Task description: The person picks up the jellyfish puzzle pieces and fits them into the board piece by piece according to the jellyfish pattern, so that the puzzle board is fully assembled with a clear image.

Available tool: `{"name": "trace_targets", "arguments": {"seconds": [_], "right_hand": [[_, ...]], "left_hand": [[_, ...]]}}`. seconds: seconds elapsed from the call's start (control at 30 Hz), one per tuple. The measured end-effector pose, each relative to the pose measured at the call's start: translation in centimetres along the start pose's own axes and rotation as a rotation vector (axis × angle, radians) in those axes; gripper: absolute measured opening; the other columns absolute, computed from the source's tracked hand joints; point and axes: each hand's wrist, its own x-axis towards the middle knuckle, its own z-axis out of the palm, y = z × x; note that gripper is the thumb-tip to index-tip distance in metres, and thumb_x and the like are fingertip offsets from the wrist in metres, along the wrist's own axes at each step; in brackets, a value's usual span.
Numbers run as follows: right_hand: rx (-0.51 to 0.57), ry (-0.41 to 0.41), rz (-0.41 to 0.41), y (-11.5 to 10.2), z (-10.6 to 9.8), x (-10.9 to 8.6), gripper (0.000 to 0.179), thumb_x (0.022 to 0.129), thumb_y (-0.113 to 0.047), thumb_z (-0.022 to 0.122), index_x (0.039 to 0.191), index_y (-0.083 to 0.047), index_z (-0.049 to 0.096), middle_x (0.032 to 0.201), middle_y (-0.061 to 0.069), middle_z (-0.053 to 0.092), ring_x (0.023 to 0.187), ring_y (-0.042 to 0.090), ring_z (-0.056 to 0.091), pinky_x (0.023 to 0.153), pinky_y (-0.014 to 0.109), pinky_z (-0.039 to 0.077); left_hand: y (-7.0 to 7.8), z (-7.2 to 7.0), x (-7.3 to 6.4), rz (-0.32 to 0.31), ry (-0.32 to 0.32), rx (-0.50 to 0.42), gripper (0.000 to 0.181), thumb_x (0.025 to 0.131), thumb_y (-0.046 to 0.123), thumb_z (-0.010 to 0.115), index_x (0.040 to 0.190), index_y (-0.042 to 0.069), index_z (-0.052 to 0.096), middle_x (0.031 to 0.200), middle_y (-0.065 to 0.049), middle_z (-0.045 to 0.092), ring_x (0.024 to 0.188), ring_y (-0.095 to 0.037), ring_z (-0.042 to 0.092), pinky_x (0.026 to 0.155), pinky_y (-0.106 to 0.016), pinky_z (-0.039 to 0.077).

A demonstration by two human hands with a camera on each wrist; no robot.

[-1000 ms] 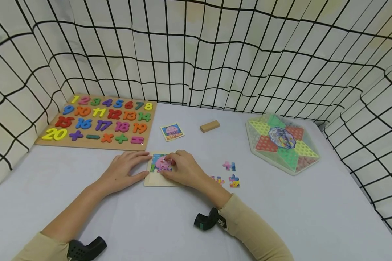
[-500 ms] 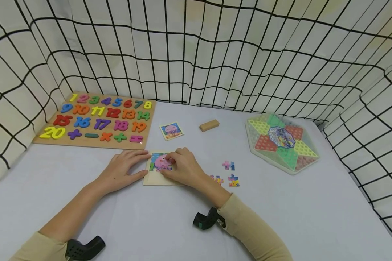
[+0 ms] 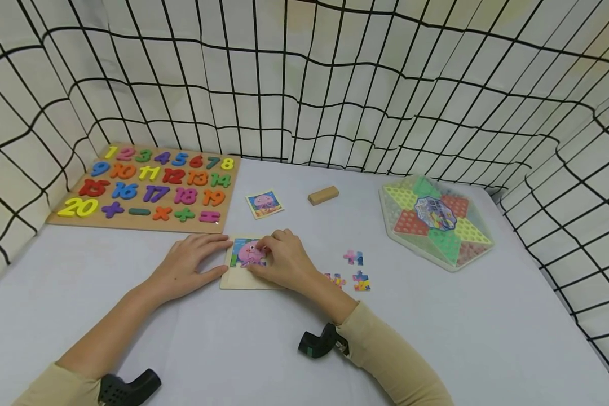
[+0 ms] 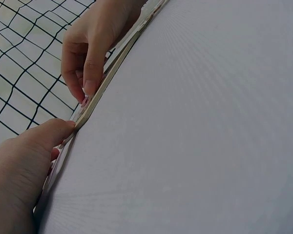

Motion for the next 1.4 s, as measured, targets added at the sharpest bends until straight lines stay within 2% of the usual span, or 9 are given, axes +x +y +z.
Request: {"name": "trace_targets", "arguments": {"seconds": [0.5, 0.8, 1.1, 1.27, 1.4], "right_hand": [[-0.007, 0.025, 0.005, 0.0, 0.3, 0.0, 0.035, 0.076, -0.047, 0.07, 0.092, -0.016, 0.068, 0.082, -0.006, 0.055, 0.078, 0.01, 0.046, 0.072, 0.025, 0.037], [0.012, 0.003, 0.038, -0.2, 0.2, 0.0, 0.032, 0.077, -0.045, 0.07, 0.09, -0.017, 0.067, 0.08, -0.007, 0.054, 0.077, 0.009, 0.045, 0.071, 0.024, 0.036], [0.095, -0.028, 0.033, 0.1, -0.8, 0.5, 0.017, 0.082, -0.028, 0.066, 0.092, -0.014, 0.067, 0.078, -0.006, 0.055, 0.074, 0.009, 0.044, 0.066, 0.021, 0.033], [0.173, -0.062, 0.058, 0.1, -1.9, 0.4, 0.015, 0.082, -0.016, 0.064, 0.096, -0.011, 0.067, 0.084, -0.001, 0.058, 0.08, 0.012, 0.046, 0.069, 0.02, 0.037], [0.216, -0.103, 0.107, 0.3, -2.6, 0.2, 0.016, 0.085, -0.016, 0.062, 0.099, -0.01, 0.066, 0.09, 0.001, 0.059, 0.088, 0.014, 0.048, 0.073, 0.022, 0.04]], "left_hand": [[-0.4, 0.3, -0.1, 0.009, 0.009, 0.013, 0.051, 0.084, 0.036, 0.064, 0.126, 0.009, 0.055, 0.132, -0.011, 0.048, 0.122, -0.032, 0.036, 0.089, -0.052, 0.028], [-0.4, 0.3, -0.1, 0.008, 0.004, 0.009, 0.051, 0.085, 0.036, 0.063, 0.127, 0.01, 0.054, 0.132, -0.012, 0.047, 0.122, -0.032, 0.036, 0.09, -0.053, 0.027], [-0.4, 0.4, 0.1, 0.011, 0.021, 0.011, 0.051, 0.084, 0.036, 0.064, 0.126, 0.009, 0.055, 0.132, -0.012, 0.048, 0.122, -0.033, 0.037, 0.089, -0.052, 0.028], [-0.4, 0.4, 0.0, 0.003, 0.015, 0.01, 0.051, 0.084, 0.036, 0.064, 0.127, 0.009, 0.055, 0.132, -0.013, 0.047, 0.122, -0.033, 0.036, 0.089, -0.052, 0.028], [-0.3, 0.3, 0.0, -0.008, 0.003, 0.01, 0.052, 0.084, 0.036, 0.064, 0.127, 0.009, 0.054, 0.133, -0.012, 0.047, 0.123, -0.033, 0.035, 0.09, -0.052, 0.028]]}}
